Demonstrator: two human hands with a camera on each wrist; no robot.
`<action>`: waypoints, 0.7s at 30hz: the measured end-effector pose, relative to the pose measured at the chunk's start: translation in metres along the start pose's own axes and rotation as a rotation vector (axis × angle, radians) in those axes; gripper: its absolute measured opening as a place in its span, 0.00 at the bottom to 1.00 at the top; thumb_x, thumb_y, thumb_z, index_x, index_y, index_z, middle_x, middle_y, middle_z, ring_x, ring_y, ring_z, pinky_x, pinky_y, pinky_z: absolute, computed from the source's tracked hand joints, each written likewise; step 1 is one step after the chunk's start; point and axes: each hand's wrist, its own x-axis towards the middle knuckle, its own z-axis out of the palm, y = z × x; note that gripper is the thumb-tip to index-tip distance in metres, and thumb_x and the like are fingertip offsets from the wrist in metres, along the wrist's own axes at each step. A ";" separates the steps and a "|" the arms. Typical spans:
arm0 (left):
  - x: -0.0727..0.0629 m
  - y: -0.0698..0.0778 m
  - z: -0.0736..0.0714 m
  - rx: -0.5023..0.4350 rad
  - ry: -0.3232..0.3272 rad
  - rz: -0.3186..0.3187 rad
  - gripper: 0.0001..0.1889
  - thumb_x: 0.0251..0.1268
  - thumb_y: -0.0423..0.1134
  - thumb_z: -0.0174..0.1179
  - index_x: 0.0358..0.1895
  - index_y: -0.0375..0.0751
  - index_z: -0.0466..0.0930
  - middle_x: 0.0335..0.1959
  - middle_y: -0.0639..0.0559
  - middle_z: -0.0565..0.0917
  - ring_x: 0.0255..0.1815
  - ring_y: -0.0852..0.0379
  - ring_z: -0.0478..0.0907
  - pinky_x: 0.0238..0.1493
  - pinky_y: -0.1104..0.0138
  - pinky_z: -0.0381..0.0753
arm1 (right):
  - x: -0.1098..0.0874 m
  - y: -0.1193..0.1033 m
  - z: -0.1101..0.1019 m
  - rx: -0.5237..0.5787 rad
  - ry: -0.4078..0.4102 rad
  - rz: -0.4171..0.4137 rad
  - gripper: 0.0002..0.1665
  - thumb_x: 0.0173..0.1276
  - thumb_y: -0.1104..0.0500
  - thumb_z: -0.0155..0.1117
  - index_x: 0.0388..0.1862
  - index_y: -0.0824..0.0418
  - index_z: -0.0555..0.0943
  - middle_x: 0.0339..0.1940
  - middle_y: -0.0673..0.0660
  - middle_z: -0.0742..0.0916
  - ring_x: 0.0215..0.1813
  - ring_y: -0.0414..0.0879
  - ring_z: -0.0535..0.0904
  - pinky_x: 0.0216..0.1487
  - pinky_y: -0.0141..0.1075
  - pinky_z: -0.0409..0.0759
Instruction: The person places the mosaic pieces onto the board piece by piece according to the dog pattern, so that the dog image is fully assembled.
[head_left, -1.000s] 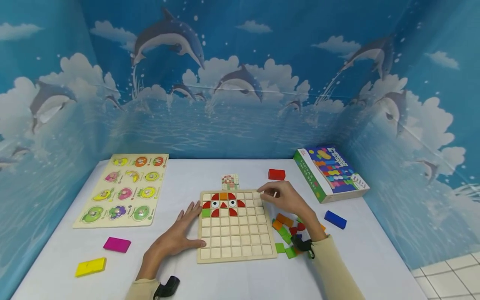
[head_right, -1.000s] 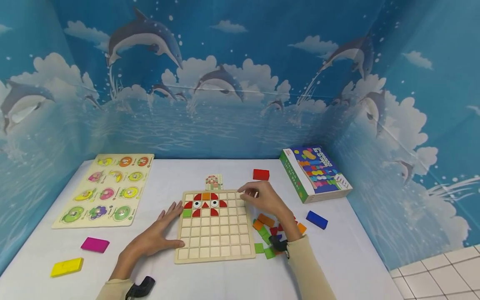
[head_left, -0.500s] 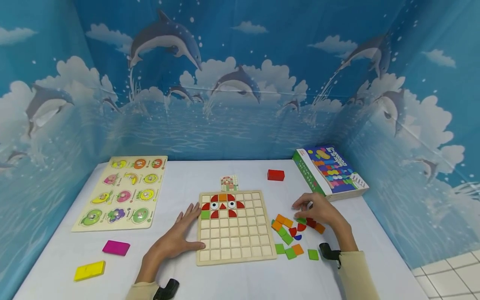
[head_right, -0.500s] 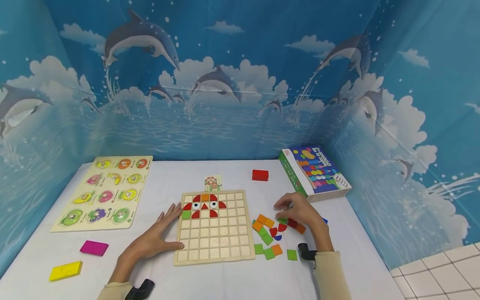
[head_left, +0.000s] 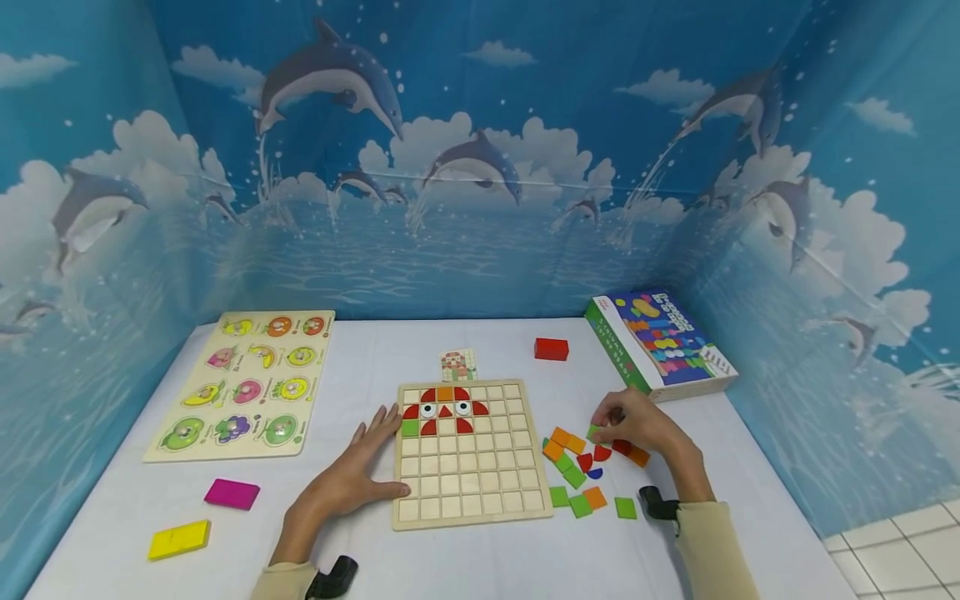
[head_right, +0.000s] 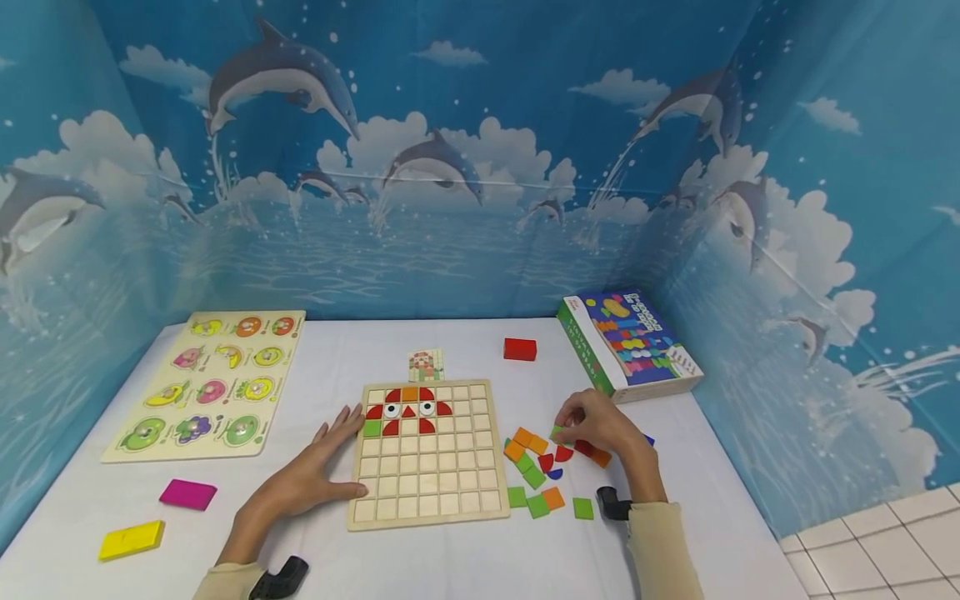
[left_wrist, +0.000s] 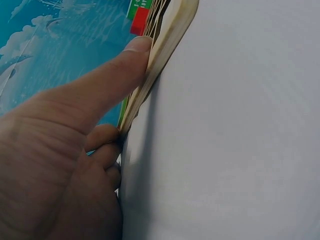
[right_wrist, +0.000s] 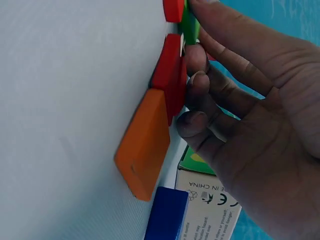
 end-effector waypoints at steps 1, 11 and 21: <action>0.000 0.000 0.000 0.004 0.001 0.001 0.62 0.54 0.44 0.85 0.89 0.47 0.53 0.91 0.46 0.43 0.91 0.41 0.33 0.90 0.44 0.33 | 0.001 -0.001 0.000 0.003 -0.002 -0.019 0.09 0.64 0.62 0.83 0.41 0.60 0.90 0.32 0.53 0.85 0.38 0.48 0.79 0.37 0.31 0.85; 0.000 -0.001 0.000 0.005 -0.009 0.012 0.62 0.55 0.45 0.84 0.89 0.46 0.52 0.91 0.45 0.42 0.91 0.41 0.32 0.90 0.44 0.32 | 0.004 -0.013 0.005 0.108 0.082 -0.106 0.07 0.74 0.65 0.74 0.48 0.64 0.91 0.38 0.55 0.90 0.34 0.49 0.84 0.34 0.31 0.87; 0.000 0.000 -0.001 0.011 -0.015 0.029 0.62 0.55 0.45 0.84 0.89 0.44 0.51 0.91 0.45 0.42 0.91 0.43 0.33 0.90 0.46 0.30 | 0.016 -0.054 0.038 0.343 -0.066 -0.302 0.10 0.77 0.69 0.67 0.52 0.71 0.90 0.38 0.64 0.91 0.32 0.53 0.87 0.40 0.30 0.91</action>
